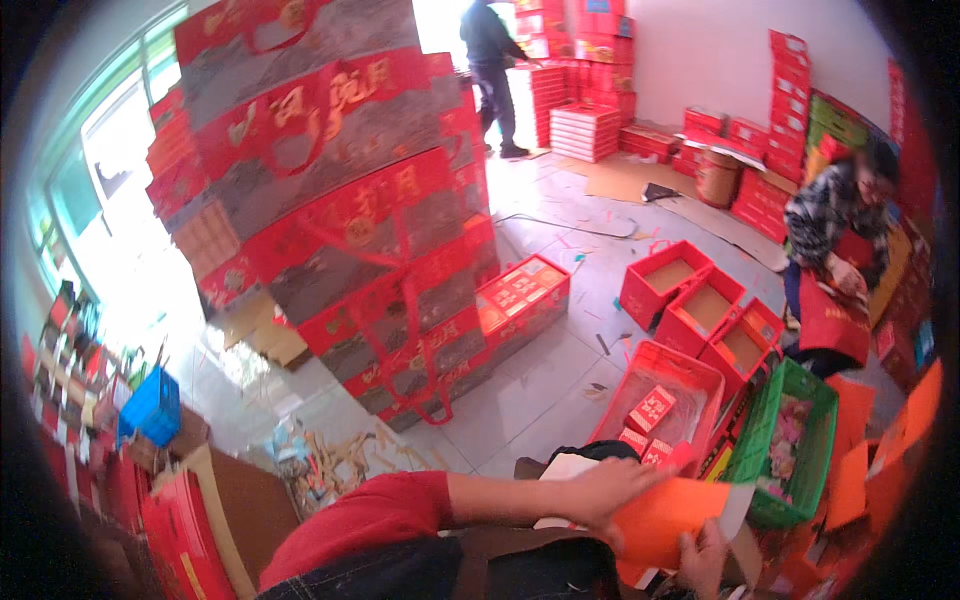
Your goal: The person assembles red and orange cardboard boxes by folding flaps and tucking them into slots. They handle multiple flat-packed boxes, fold them into shape, and place finished units into a red plastic basket.
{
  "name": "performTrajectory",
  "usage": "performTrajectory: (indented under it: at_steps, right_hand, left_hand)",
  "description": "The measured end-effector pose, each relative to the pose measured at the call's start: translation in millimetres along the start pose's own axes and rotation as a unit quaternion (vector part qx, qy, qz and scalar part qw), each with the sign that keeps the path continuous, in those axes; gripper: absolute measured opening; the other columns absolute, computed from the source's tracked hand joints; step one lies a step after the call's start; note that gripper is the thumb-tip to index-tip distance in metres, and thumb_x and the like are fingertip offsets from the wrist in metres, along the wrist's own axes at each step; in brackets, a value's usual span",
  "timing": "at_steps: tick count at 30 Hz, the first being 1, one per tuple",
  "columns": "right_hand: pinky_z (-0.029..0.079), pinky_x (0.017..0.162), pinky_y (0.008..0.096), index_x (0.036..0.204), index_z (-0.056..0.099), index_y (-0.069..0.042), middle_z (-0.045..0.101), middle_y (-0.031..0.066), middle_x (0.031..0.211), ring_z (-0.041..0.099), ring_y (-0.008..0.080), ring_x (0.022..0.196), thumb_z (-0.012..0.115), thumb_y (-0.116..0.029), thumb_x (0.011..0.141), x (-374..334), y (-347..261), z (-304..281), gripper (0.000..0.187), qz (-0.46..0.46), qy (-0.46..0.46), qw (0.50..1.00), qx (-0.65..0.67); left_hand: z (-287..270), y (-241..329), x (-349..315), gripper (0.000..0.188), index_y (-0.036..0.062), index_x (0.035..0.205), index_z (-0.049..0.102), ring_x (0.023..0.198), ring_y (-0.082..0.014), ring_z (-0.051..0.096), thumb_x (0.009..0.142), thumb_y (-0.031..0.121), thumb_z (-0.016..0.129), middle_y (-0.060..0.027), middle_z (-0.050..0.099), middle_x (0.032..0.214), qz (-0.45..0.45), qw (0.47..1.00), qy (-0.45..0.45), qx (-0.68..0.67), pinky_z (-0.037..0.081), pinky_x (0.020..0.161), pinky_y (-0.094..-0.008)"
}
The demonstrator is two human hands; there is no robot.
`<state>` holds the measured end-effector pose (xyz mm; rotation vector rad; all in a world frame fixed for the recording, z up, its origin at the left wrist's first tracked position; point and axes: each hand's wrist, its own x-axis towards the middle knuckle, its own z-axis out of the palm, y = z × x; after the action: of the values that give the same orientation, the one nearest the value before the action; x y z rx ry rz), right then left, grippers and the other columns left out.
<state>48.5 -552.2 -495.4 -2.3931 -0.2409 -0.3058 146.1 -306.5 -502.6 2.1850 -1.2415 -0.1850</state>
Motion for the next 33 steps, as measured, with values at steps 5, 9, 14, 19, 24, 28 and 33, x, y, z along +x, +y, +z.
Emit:
performTrajectory:
  at_steps: [5,9,14,19,24,28,33]
  right_hand:
    - [0.037,0.058,0.0283,0.080,0.049,0.001,0.041,0.0048,0.065,0.043,0.0120,0.063,0.055,-0.004,0.075,49,-63,-39,0.009,0.043,-0.014,0.981,0.189]
    - [0.040,0.059,0.0312,0.080,0.051,0.001,0.046,0.0097,0.067,0.049,0.0172,0.063,0.056,-0.005,0.076,62,-77,-56,0.009,-0.005,-0.015,0.989,0.145]
    - [0.045,0.066,0.0372,0.087,0.055,-0.001,0.057,0.0171,0.079,0.060,0.0263,0.075,0.060,-0.008,0.080,79,-69,-66,0.011,-0.144,-0.023,0.989,0.018]
    - [0.041,0.095,0.0408,0.121,0.043,0.001,0.040,0.0192,0.134,0.048,0.0312,0.117,0.067,-0.009,0.080,87,-57,-56,0.049,-0.169,0.382,0.908,-0.038]
    - [0.029,0.105,0.0376,0.139,0.027,0.002,0.036,0.0200,0.138,0.036,0.0272,0.128,0.066,-0.014,0.080,65,-34,1,0.072,0.040,0.192,0.901,0.386]
    - [0.030,0.105,0.0349,0.140,0.026,-0.001,0.034,0.0194,0.139,0.036,0.0235,0.129,0.057,-0.007,0.081,42,-27,17,0.067,0.081,0.154,0.919,0.355]
    - [0.035,0.102,0.0337,0.139,0.028,-0.002,0.043,0.0124,0.133,0.043,0.0207,0.122,0.055,-0.006,0.081,31,-33,19,0.064,0.148,0.083,0.871,0.461]
  left_hand:
    - [-46,29,14,0.127,-0.0051,0.140,0.014,0.109,-0.0403,0.047,0.044,0.036,0.086,-0.0250,0.046,0.120,0.001,0.999,0.003,0.052,0.037,0.093,-0.0456]
    - [-35,45,27,0.118,-0.0042,0.140,0.017,0.110,-0.0404,0.048,0.050,0.034,0.084,-0.0265,0.045,0.122,0.006,0.986,0.137,0.092,0.040,0.092,-0.0412]
    - [-36,33,33,0.064,0.0043,0.120,0.050,0.095,-0.0246,0.061,0.066,0.021,0.079,-0.0138,0.062,0.104,-0.103,0.979,0.081,-0.153,0.049,0.083,-0.0364]
    - [-44,30,45,0.039,0.0008,0.108,0.055,0.088,-0.0145,0.061,0.075,0.011,0.073,-0.0087,0.064,0.099,-0.165,0.913,0.187,-0.321,0.050,0.078,-0.0303]
    - [-31,44,44,0.052,-0.0011,0.125,0.044,0.101,-0.0169,0.058,0.080,0.006,0.068,-0.0097,0.061,0.108,-0.159,0.892,0.111,-0.408,0.047,0.087,-0.0314]
    - [-6,27,40,0.075,0.0050,0.141,0.014,0.109,-0.0178,0.053,0.083,0.003,0.062,-0.0141,0.054,0.121,-0.070,0.892,0.135,-0.426,0.043,0.092,-0.0316]
    - [-4,19,40,0.062,0.0035,0.139,0.025,0.105,-0.0151,0.053,0.086,0.004,0.058,-0.0098,0.056,0.115,-0.109,0.832,0.120,-0.531,0.043,0.091,-0.0301]
